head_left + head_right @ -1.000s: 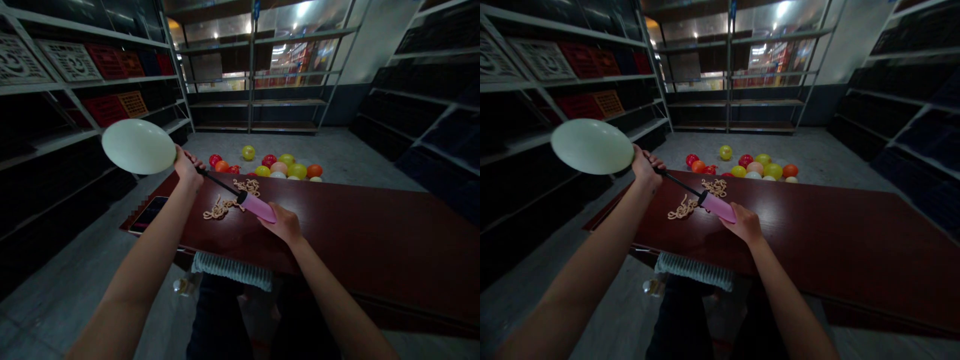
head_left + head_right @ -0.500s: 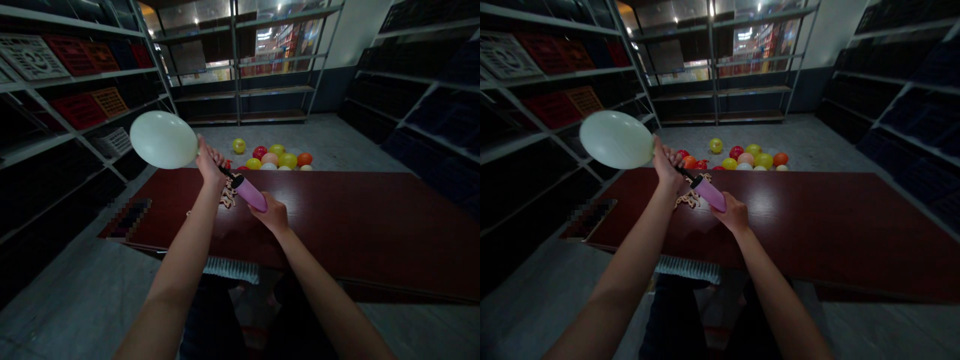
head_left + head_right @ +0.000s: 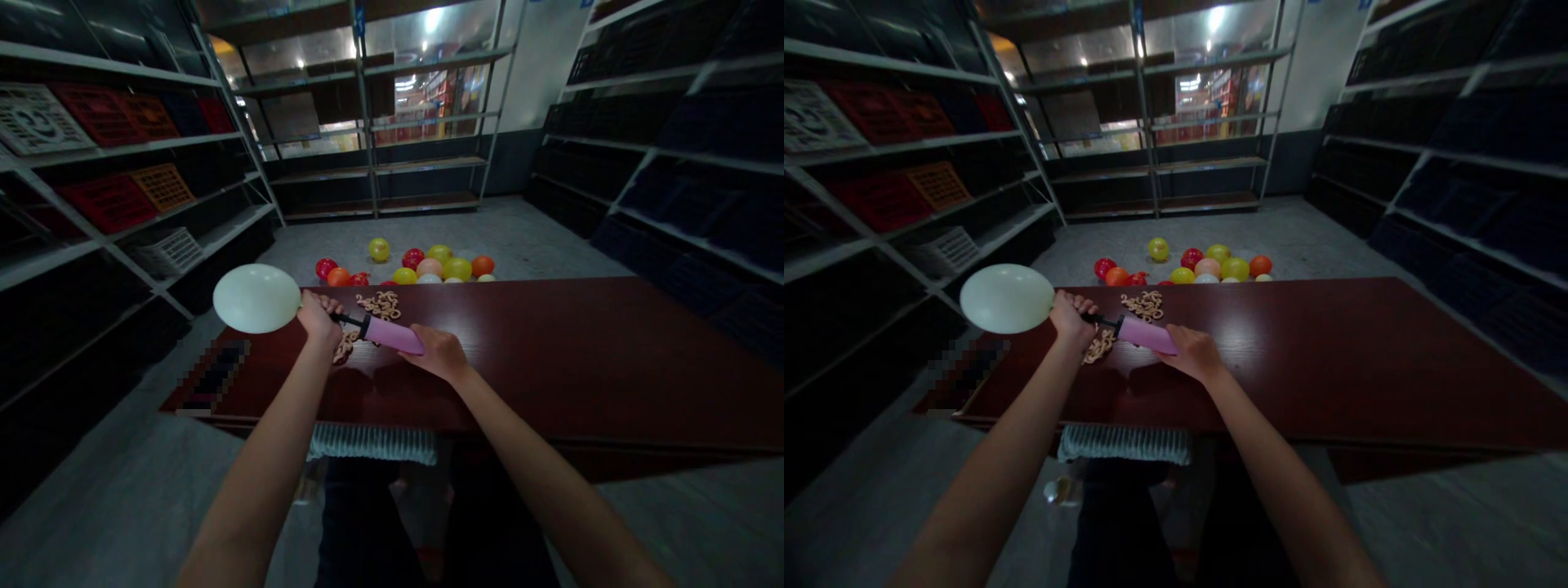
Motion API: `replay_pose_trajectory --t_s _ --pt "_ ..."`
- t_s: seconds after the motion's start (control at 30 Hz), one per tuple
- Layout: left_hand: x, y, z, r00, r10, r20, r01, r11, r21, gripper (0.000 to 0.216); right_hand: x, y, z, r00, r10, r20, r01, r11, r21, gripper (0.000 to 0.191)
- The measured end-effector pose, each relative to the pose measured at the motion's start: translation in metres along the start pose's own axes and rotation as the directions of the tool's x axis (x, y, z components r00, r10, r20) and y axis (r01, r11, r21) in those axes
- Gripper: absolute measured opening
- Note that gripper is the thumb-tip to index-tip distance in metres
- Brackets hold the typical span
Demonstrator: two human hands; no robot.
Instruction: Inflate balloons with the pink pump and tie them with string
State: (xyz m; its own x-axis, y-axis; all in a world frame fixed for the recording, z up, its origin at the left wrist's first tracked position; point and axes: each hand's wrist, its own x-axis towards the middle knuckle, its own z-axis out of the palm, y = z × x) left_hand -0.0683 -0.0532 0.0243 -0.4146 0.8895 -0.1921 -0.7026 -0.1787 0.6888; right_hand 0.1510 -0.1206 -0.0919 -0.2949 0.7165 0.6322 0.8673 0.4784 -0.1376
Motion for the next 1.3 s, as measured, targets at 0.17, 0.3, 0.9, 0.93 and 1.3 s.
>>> replay_pose_trajectory --t_s 0.17,0.3,0.9,0.93,1.3 --pt "0.022 0.051 -0.027 0.997 0.004 -0.075 -0.007 0.999 -0.046 0.026 -0.002 0.001 -0.004 0.997 -0.071 -0.002 0.071 0.997 -0.017 0.038" --pt "0.023 0.091 -0.028 0.997 0.033 -0.069 -0.035 0.999 -0.035 0.028 0.001 -0.005 -0.006 0.994 -0.101 -0.03 0.101 0.995 0.0 0.035" --pt "-0.036 -0.016 0.082 0.965 0.128 0.23 -0.145 0.988 0.058 0.051 -0.003 0.009 -0.001 0.955 0.278 -0.108 -0.251 0.945 0.21 0.042" --pt "-0.04 -0.026 0.082 0.964 0.1 0.248 -0.121 0.99 0.073 0.05 -0.003 0.009 -0.002 0.951 0.29 -0.106 -0.264 0.941 0.212 0.041" --pt "-0.02 -0.022 0.051 0.995 -0.058 0.082 0.048 0.992 0.121 0.034 0.002 0.002 -0.006 0.976 0.217 -0.014 -0.211 0.96 0.184 0.039"
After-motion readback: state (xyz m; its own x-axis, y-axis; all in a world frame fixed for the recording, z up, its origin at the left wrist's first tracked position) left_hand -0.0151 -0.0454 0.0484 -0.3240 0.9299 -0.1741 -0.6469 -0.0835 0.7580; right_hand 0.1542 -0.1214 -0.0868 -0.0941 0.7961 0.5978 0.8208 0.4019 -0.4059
